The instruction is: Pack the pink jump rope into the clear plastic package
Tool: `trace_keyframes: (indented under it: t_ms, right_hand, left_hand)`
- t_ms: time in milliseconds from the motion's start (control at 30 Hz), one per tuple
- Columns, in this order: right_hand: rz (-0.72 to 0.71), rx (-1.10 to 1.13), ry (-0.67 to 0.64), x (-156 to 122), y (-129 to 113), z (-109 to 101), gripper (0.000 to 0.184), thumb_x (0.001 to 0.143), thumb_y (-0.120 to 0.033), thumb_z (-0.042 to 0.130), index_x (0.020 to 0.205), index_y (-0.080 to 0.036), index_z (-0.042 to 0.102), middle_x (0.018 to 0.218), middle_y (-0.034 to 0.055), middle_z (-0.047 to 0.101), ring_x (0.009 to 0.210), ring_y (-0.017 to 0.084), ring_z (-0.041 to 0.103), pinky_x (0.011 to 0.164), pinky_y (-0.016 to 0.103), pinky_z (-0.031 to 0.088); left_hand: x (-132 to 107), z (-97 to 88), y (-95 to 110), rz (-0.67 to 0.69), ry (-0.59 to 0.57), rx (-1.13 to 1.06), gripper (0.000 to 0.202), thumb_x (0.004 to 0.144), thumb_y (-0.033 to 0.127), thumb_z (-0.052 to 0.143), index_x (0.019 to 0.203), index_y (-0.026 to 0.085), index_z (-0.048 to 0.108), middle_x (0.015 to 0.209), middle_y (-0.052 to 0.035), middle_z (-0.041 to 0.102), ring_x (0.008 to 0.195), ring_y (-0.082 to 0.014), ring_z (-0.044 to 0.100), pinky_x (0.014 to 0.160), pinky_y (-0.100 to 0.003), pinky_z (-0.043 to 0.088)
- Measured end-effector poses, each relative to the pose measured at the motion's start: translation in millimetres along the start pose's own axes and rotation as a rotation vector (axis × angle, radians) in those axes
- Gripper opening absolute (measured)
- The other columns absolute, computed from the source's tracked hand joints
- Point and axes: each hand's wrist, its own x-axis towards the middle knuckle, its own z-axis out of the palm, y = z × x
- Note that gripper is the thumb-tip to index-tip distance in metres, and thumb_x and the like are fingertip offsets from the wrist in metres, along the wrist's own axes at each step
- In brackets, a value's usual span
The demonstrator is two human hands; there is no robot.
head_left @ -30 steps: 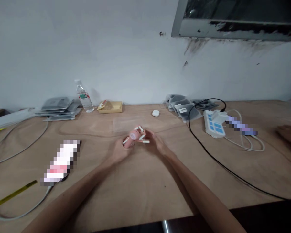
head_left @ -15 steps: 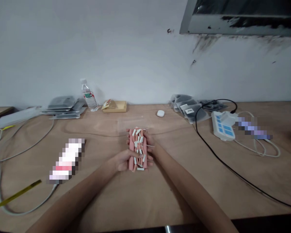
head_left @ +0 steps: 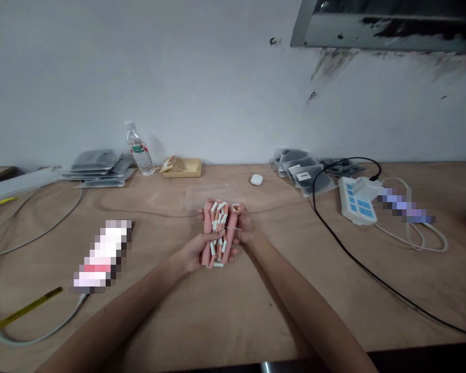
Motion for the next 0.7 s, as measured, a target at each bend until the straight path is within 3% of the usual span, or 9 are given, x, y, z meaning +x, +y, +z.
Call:
trace_keyframes:
  t_ms: [100, 233, 367, 467, 600, 700]
  right_hand:
    - [-0.056, 0.067, -0.007, -3, -8, 7, 0.090, 0.075, -0.084, 0.048, 0.135, -0.018, 0.052, 0.124, 0.0167, 0.069, 0.109, 0.034, 0.067, 0.081, 0.046, 0.057]
    - [0.022, 0.111, 0.041, -4, -11, 10, 0.085, 0.082, -0.081, 0.038, 0.129, -0.013, 0.058, 0.122, 0.0186, 0.070, 0.119, 0.035, 0.064, 0.106, 0.053, 0.044]
    - [0.064, 0.120, 0.093, -1, -9, 8, 0.068, 0.088, -0.064, 0.040, 0.125, -0.012, 0.062, 0.118, 0.0171, 0.073, 0.115, 0.033, 0.067, 0.107, 0.052, 0.045]
    - [0.048, 0.129, 0.102, 0, -7, 3, 0.059, 0.087, -0.055, 0.042, 0.123, -0.013, 0.064, 0.113, 0.0146, 0.075, 0.111, 0.032, 0.068, 0.103, 0.051, 0.049]
    - [0.054, 0.132, 0.064, 1, -4, -4, 0.060, 0.081, -0.056, 0.044, 0.120, -0.015, 0.064, 0.110, 0.0132, 0.075, 0.108, 0.033, 0.069, 0.097, 0.051, 0.052]
    - [0.067, 0.132, 0.050, 2, -3, -5, 0.062, 0.078, -0.057, 0.045, 0.119, -0.015, 0.064, 0.110, 0.0136, 0.075, 0.106, 0.034, 0.069, 0.095, 0.051, 0.053]
  left_hand:
    - [-1, 1.7, 1, -0.037, 0.071, 0.019, 0.030, 0.084, 0.029, 0.073, 0.106, 0.009, 0.067, 0.094, -0.0141, 0.077, 0.086, -0.0245, 0.075, 0.087, -0.037, 0.056]
    - [-3, 4.5, 0, -0.052, 0.082, 0.063, 0.033, 0.080, 0.025, 0.078, 0.107, 0.011, 0.065, 0.096, -0.0137, 0.077, 0.085, -0.0237, 0.075, 0.086, -0.036, 0.056]
    - [-4, 4.7, 0, -0.070, 0.108, 0.095, 0.035, 0.075, 0.024, 0.083, 0.101, 0.010, 0.066, 0.093, -0.0123, 0.076, 0.080, -0.0217, 0.075, 0.084, -0.034, 0.056]
    - [-5, 5.4, 1, -0.066, 0.066, 0.087, 0.035, 0.076, 0.030, 0.081, 0.101, 0.011, 0.066, 0.091, -0.0121, 0.076, 0.081, -0.0230, 0.074, 0.084, -0.036, 0.056]
    - [-7, 9.2, 4, 0.026, -0.086, -0.009, 0.050, 0.082, 0.049, 0.066, 0.113, 0.010, 0.064, 0.097, -0.0157, 0.076, 0.092, -0.0316, 0.074, 0.089, -0.046, 0.056]
    - [-7, 10.3, 5, 0.033, -0.140, -0.028, 0.054, 0.081, 0.049, 0.062, 0.118, 0.010, 0.063, 0.103, -0.0169, 0.075, 0.100, -0.0346, 0.073, 0.091, -0.048, 0.055]
